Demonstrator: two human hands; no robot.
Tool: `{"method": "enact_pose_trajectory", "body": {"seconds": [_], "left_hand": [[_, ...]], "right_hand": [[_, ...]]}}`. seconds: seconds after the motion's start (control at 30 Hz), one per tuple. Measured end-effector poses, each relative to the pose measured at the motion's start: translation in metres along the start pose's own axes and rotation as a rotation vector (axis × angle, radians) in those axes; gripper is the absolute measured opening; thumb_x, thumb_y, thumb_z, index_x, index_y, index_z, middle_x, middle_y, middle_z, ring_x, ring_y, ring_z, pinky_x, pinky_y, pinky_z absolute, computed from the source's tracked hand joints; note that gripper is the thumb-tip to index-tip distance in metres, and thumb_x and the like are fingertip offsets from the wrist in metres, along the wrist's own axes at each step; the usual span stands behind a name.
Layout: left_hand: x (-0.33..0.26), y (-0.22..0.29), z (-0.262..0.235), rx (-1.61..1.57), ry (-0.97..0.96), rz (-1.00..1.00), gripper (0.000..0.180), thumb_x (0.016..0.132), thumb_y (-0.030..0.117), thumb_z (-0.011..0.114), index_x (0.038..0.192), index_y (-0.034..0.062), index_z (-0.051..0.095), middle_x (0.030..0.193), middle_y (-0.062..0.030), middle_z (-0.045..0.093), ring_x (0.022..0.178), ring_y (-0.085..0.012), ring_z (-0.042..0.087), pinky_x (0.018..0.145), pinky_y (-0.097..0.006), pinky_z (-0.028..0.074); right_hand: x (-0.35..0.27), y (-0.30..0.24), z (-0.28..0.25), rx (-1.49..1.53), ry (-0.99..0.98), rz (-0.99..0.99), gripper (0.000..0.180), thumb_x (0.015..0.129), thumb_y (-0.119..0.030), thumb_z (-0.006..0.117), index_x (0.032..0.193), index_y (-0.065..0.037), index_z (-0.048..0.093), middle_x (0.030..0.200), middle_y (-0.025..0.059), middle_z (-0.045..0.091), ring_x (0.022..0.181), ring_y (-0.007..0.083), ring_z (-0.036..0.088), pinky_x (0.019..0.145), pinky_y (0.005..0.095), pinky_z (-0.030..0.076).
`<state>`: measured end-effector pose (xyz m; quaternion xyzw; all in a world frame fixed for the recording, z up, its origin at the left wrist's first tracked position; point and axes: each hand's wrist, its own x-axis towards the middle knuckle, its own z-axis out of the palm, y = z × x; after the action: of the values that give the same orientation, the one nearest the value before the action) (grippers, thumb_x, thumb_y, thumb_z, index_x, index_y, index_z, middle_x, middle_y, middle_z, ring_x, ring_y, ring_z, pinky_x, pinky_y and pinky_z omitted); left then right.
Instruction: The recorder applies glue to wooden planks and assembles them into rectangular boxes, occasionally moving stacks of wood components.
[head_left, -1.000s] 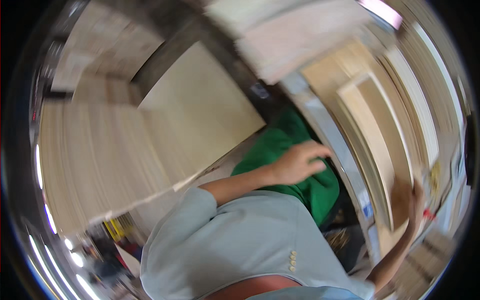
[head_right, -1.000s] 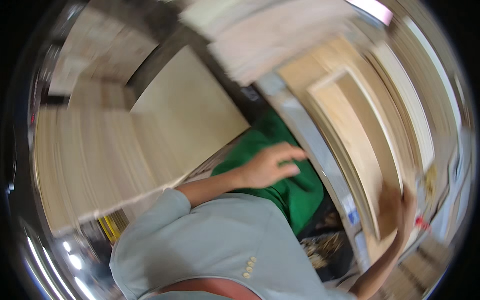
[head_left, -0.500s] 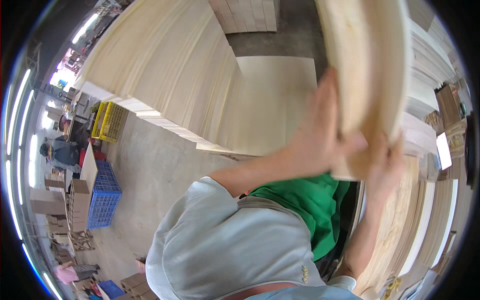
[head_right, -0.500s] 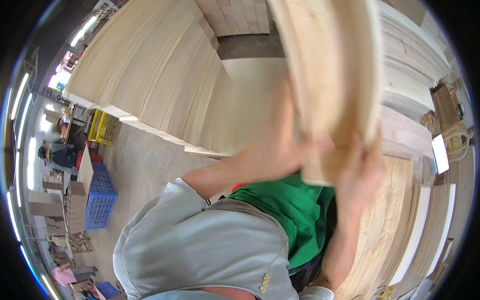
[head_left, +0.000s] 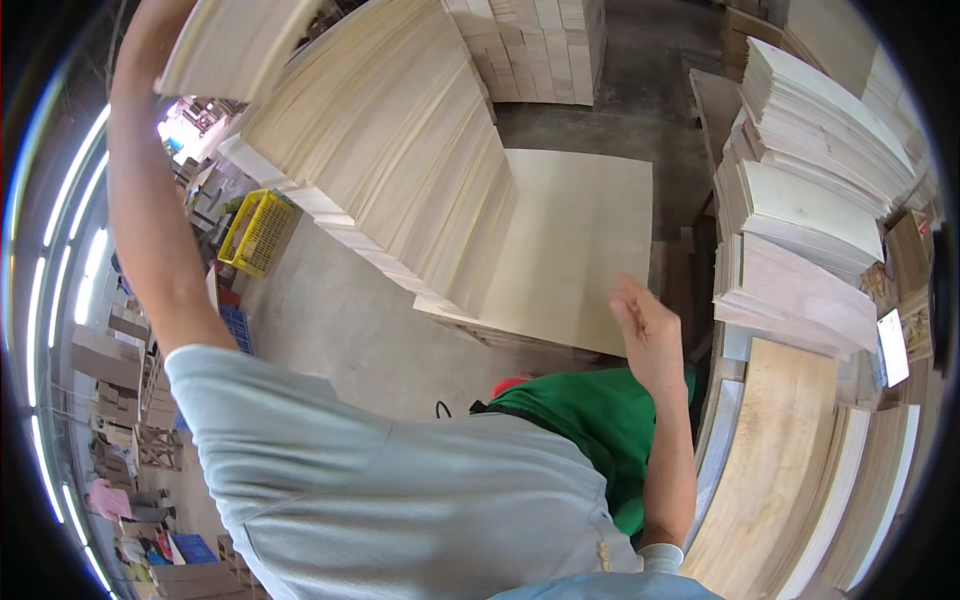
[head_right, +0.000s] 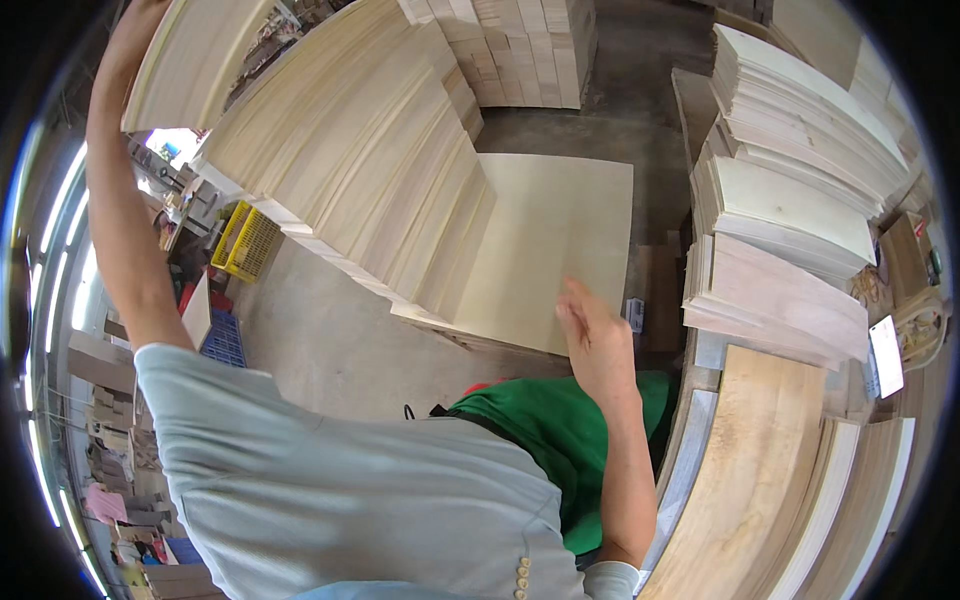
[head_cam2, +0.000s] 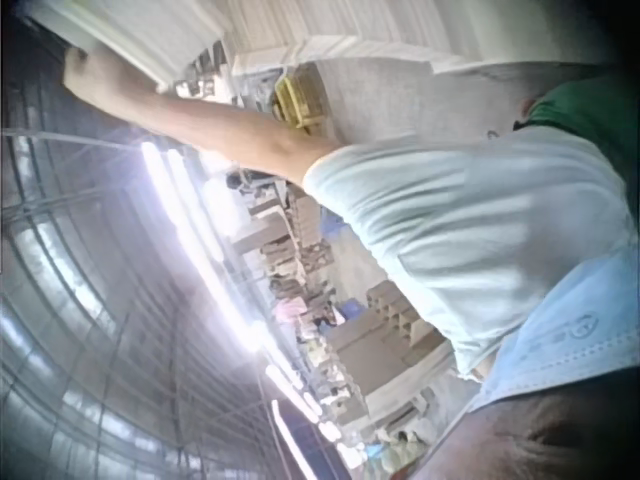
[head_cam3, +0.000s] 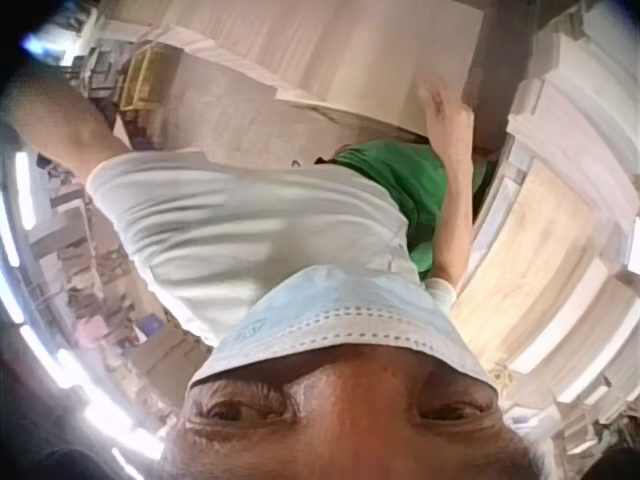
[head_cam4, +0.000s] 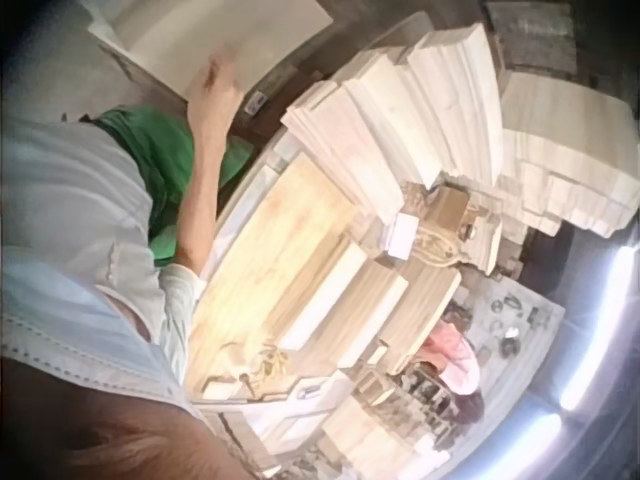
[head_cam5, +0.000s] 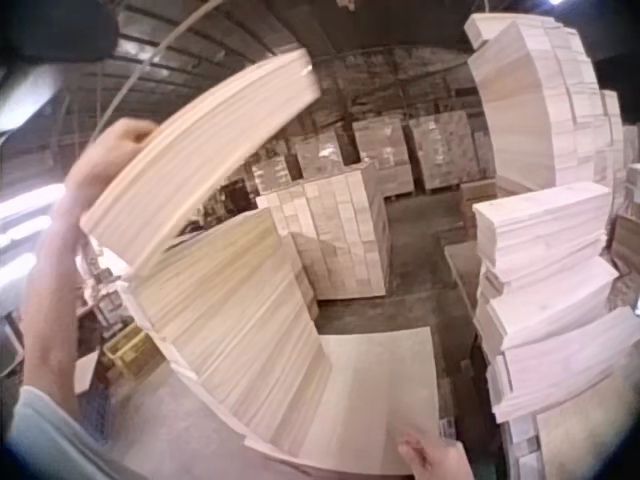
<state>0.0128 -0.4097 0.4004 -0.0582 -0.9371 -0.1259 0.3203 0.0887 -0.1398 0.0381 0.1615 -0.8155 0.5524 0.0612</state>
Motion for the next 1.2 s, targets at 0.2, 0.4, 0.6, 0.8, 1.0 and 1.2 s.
{"method": "enact_pose_trajectory", "body": {"seconds": [0.2,0.4,0.6,0.8,1.0,1.2], "left_hand": [[0.075,-0.231,-0.121,0.075,-0.419,-0.171,0.028,0.093,0.013,0.052,0.116,0.0005,0.061,0.104,-0.0036,0.066,0.087,-0.0092,0.059,0.077,-0.027,0.049],[0.052,-0.245,-0.093,0.028,-0.582,-0.351,0.027,0.091,0.015,0.057,0.114,0.0019,0.064,0.094,-0.0029,0.068,0.081,-0.0086,0.061,0.074,-0.025,0.051],[0.061,-0.252,-0.097,-0.080,-0.615,-0.304,0.026,0.091,0.015,0.058,0.113,0.0027,0.065,0.094,-0.0033,0.069,0.076,-0.0068,0.062,0.071,-0.024,0.052],[0.061,-0.241,-0.086,-0.050,-0.637,-0.359,0.027,0.091,0.016,0.059,0.112,0.0017,0.065,0.092,-0.0039,0.069,0.077,-0.0068,0.061,0.073,-0.024,0.051],[0.060,-0.235,-0.082,-0.038,-0.599,-0.349,0.026,0.089,0.012,0.059,0.113,0.0016,0.064,0.093,-0.0029,0.069,0.073,-0.0058,0.062,0.068,-0.024,0.053],[0.071,-0.245,-0.086,-0.052,-0.627,-0.327,0.027,0.090,0.016,0.059,0.113,0.0017,0.064,0.093,-0.0030,0.069,0.076,-0.0066,0.062,0.071,-0.025,0.052]], "right_hand": [[-0.024,0.043,0.018,0.049,-0.057,0.033,0.029,0.091,-0.008,0.060,0.117,0.004,0.057,0.092,0.0156,0.069,0.087,0.0175,0.067,0.075,0.0273,0.051],[-0.031,0.038,0.020,0.049,-0.105,0.105,0.029,0.091,-0.008,0.059,0.118,0.003,0.057,0.094,0.0162,0.068,0.089,0.0173,0.067,0.077,0.0275,0.051],[-0.039,0.045,0.023,0.057,-0.108,0.141,0.029,0.091,-0.007,0.059,0.118,0.002,0.057,0.094,0.0157,0.069,0.089,0.0171,0.066,0.077,0.0282,0.052],[-0.045,0.050,0.024,0.039,-0.095,0.154,0.028,0.091,-0.005,0.058,0.118,0.003,0.057,0.092,0.0154,0.069,0.085,0.0173,0.067,0.077,0.0284,0.052],[-0.051,0.055,0.027,0.051,-0.099,0.169,0.028,0.090,-0.004,0.058,0.117,0.004,0.057,0.092,0.0155,0.069,0.084,0.0176,0.067,0.076,0.0284,0.052],[-0.053,0.058,0.028,0.058,-0.108,0.171,0.028,0.090,-0.003,0.057,0.118,0.004,0.057,0.093,0.0159,0.069,0.084,0.0182,0.067,0.077,0.0289,0.052]]}}
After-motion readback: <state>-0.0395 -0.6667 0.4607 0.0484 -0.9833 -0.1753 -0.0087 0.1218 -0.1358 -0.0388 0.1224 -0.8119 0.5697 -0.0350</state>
